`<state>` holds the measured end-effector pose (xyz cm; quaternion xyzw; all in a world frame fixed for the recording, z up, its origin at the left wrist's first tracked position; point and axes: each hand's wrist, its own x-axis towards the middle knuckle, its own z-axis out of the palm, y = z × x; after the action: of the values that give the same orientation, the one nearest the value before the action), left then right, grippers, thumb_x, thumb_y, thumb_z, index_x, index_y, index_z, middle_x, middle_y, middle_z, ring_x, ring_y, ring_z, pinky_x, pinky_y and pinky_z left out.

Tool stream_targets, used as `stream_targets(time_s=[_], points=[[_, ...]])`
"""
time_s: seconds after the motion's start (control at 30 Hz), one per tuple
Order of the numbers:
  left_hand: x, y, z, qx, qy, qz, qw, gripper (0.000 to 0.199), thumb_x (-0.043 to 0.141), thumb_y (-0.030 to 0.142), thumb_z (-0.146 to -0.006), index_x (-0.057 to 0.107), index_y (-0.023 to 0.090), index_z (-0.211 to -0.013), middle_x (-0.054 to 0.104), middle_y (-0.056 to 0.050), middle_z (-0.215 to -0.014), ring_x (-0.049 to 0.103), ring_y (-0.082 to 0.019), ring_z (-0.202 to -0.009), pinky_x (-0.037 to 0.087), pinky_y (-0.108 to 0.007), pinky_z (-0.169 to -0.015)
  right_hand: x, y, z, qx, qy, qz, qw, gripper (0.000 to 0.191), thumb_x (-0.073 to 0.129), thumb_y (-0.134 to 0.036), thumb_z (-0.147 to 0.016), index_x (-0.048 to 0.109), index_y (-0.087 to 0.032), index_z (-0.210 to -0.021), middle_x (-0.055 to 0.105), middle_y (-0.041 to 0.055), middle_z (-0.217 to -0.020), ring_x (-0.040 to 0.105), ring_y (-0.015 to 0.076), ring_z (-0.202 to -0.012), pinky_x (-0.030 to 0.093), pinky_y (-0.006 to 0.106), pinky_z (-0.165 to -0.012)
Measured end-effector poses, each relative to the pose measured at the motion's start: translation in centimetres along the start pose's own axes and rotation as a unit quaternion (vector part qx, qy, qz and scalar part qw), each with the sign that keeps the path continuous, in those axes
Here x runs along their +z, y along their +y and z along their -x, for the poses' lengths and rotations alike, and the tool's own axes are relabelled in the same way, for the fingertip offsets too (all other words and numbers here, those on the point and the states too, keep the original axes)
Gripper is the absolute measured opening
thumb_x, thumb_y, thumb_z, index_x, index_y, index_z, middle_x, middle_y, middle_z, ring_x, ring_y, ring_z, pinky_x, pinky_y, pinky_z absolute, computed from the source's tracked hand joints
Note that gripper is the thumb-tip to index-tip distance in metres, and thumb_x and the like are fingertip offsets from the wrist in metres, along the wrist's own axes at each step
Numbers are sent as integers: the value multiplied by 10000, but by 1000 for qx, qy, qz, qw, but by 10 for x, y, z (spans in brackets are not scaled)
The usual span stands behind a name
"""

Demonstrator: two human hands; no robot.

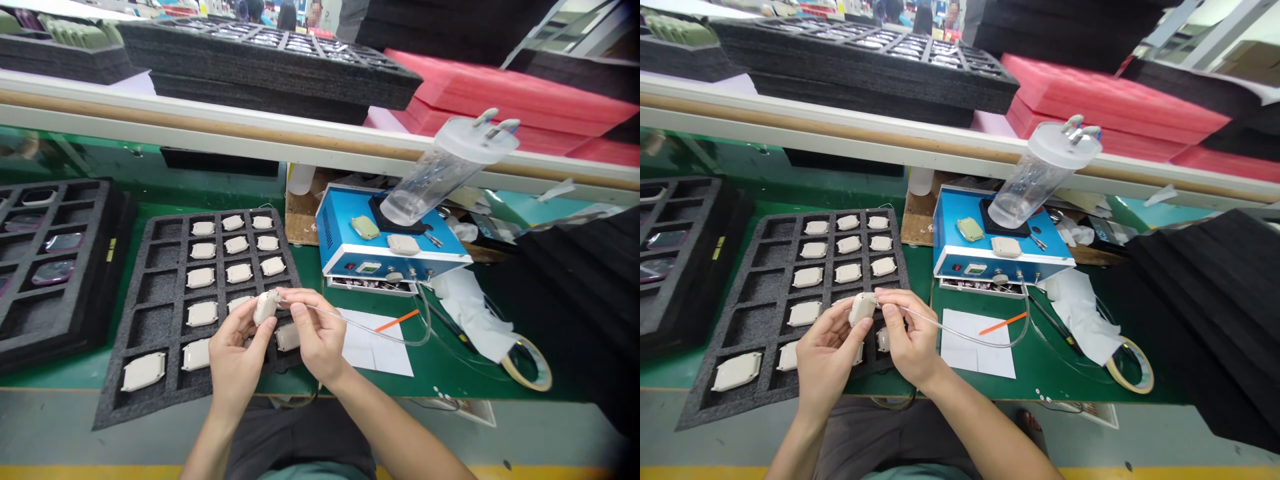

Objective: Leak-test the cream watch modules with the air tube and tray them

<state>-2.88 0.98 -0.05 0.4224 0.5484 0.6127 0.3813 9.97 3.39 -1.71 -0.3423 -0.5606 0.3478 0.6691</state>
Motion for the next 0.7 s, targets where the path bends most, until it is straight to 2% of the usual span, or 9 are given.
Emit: stream_targets(time_s=[0.47,0.7], points=[[0,-1,2,5,-14,3,1000,329,859,279,-790,778,163,-1087,833,-117,-1111,819,-232,-979,659,-249,-806,-2,2,2,2,-5,8,1000,197,611,-197,-1031,770,-280,-1114,787,74,-1152,767,236,-1115,661,411,-929],[1,2,2,-4,-17,0,1000,342,855,314,-800,772,161,-1094,830,-125,-1114,815,-254,-991,664,-288,-810,-2,2,3,12,-8,8,1000,187,611,-215,-1033,767,-276,-1116,786,84,-1170,767,244,-1115,668,437,-936]])
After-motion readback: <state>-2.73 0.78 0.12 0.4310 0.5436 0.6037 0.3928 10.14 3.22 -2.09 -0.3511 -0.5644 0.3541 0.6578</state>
